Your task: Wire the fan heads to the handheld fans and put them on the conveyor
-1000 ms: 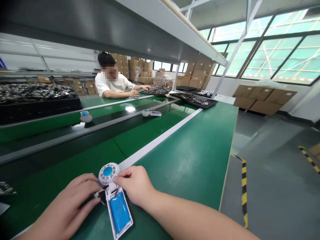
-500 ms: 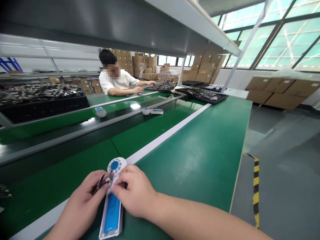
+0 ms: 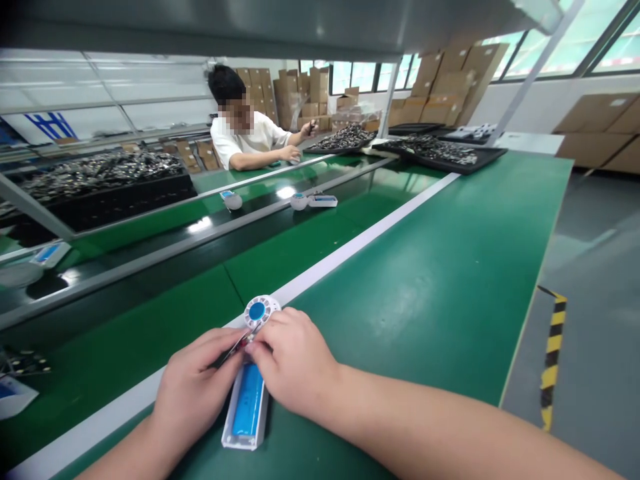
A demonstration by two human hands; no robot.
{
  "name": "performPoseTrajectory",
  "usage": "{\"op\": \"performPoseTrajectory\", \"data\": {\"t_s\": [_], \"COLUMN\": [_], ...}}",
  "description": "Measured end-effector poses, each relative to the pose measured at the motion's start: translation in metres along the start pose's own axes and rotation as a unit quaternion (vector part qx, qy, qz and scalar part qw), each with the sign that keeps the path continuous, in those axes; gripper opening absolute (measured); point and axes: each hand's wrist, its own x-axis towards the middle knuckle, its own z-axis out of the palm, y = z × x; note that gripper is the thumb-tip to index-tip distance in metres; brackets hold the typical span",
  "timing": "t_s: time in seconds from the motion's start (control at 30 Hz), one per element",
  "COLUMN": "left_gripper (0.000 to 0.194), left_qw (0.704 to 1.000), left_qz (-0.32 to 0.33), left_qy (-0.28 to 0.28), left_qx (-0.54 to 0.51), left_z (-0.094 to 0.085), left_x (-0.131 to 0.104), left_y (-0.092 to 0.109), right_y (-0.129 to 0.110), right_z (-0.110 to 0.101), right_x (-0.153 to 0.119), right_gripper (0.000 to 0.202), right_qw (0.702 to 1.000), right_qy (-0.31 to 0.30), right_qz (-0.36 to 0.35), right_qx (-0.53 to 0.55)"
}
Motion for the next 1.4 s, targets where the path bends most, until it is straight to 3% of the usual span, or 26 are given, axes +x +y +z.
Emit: {"op": "performPoseTrajectory", "data": {"t_s": [0.23,0.33,0.47,0.6,0.7,0.83,1.0,1.13,1.4], "left_gripper": [0.024,0.023,0.019,0.026,0.027,0.029,0.028,0.024,0.023], "left_qw": [0.999,0.999,0.997,0.972,0.956,0.969,0.996,0.997,1.000], "left_qz": [0.047,0.038,-0.081,-0.223,-0.264,-0.223,-0.080,-0.074,0.004], "left_qy": [0.003,0.002,-0.003,-0.042,-0.089,-0.084,-0.047,-0.029,-0.022], "left_qx": [0.011,0.003,-0.015,-0.061,-0.090,-0.058,-0.019,-0.019,0.003], "left_z": [0.000,0.002,0.001,-0.008,-0.012,-0.007,0.001,0.000,-0.001], "left_x": [0.001,0.001,0.003,0.010,0.013,0.006,-0.004,-0.004,-0.005], "left_y": [-0.003,-0.002,0.004,0.012,0.018,0.016,0.010,0.009,0.004], "right_y": [0.002,0.001,0.001,-0.001,-0.002,-0.001,0.000,-0.002,-0.002], "right_z": [0.001,0.000,0.001,0.002,0.004,0.006,0.003,0.001,0.001], "right_x": [-0.001,-0.001,-0.001,0.002,0.003,0.002,0.000,0.000,0.000], "right_gripper": [0.016,0.015,0.015,0.016,0.018,0.018,0.019,0.020,0.021], "right_qw": [1.000,1.000,0.999,0.993,0.993,0.997,0.999,0.999,1.000], "right_qy": [-0.004,0.001,0.017,0.024,0.030,0.036,0.018,0.015,0.011], "right_qz": [-0.019,-0.012,0.024,0.086,0.085,0.061,0.031,0.028,0.022], "right_qx": [-0.004,-0.010,0.017,0.083,0.082,0.039,0.011,0.008,-0.004]}}
